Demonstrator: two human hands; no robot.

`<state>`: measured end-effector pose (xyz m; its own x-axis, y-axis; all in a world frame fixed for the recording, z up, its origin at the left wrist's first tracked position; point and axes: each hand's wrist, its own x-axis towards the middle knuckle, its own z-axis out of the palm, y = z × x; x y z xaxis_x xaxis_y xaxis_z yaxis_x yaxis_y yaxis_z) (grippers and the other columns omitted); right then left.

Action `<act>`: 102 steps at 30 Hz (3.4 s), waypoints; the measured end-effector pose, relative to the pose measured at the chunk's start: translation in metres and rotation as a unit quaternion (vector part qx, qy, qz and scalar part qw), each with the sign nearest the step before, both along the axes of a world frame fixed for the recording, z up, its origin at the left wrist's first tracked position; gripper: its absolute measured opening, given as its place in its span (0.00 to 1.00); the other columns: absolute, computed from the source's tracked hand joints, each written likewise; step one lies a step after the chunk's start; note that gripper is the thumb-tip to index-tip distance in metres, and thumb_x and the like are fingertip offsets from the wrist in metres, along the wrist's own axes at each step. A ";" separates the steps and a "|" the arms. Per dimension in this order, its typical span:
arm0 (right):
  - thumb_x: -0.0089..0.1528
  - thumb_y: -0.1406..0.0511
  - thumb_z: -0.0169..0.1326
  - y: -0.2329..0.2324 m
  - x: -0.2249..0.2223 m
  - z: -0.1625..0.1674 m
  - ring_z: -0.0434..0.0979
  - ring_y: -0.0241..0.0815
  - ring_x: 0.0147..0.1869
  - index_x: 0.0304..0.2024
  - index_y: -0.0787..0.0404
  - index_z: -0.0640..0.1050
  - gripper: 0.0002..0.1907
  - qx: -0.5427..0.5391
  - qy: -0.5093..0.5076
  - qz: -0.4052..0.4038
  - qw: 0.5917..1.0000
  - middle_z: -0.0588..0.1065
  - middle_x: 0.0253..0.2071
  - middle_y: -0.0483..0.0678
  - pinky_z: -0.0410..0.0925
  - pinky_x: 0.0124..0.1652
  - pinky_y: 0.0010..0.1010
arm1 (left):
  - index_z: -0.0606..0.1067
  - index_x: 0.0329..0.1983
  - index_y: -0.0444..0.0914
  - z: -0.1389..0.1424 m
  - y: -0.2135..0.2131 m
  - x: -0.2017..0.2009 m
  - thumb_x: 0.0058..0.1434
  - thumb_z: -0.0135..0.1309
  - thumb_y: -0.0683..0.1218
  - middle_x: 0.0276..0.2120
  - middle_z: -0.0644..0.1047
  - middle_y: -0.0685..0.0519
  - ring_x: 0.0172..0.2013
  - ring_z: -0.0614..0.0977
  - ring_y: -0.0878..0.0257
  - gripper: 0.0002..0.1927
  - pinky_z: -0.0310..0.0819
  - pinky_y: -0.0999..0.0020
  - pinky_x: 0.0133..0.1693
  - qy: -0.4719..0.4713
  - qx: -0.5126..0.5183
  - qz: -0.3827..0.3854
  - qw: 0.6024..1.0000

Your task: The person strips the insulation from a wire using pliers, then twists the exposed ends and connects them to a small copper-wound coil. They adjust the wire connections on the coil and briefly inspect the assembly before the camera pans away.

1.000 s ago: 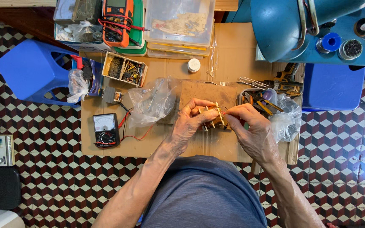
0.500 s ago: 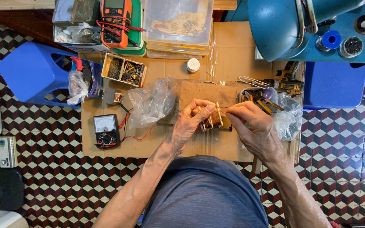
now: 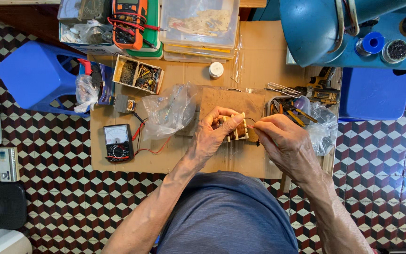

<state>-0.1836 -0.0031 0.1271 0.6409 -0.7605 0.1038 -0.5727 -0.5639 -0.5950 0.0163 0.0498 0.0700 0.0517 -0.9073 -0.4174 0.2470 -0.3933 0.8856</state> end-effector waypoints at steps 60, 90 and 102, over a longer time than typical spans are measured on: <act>0.71 0.62 0.54 0.032 -0.013 -0.017 0.80 0.38 0.39 0.52 0.60 0.80 0.12 0.219 -0.149 -0.325 0.908 0.83 0.45 0.48 0.74 0.36 0.29 | 0.79 0.43 0.44 -0.018 0.008 -0.008 0.59 0.60 0.62 0.29 0.78 0.62 0.28 0.75 0.74 0.19 0.63 0.76 0.26 0.092 0.138 0.052 0.985; 0.61 0.65 0.60 0.024 -0.019 -0.029 0.72 0.29 0.37 0.50 0.56 0.79 0.14 0.316 -0.173 -0.205 0.910 0.75 0.36 0.40 0.69 0.39 0.21 | 0.77 0.47 0.41 0.002 0.007 -0.005 0.64 0.58 0.59 0.34 0.80 0.58 0.34 0.79 0.73 0.19 0.72 0.75 0.34 0.186 0.100 0.006 0.978; 0.63 0.67 0.61 0.030 -0.017 -0.032 0.73 0.30 0.36 0.45 0.60 0.83 0.08 0.252 -0.195 -0.202 0.926 0.78 0.39 0.42 0.69 0.36 0.24 | 0.77 0.47 0.43 -0.007 0.011 -0.008 0.64 0.58 0.58 0.34 0.80 0.59 0.35 0.79 0.73 0.17 0.73 0.77 0.34 0.197 0.091 0.012 0.976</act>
<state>-0.2008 0.0271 0.0946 0.2829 -0.9448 -0.1656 -0.3628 0.0544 -0.9303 0.0085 0.0606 0.0630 -0.1256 -0.8164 -0.5637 0.5649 -0.5259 0.6358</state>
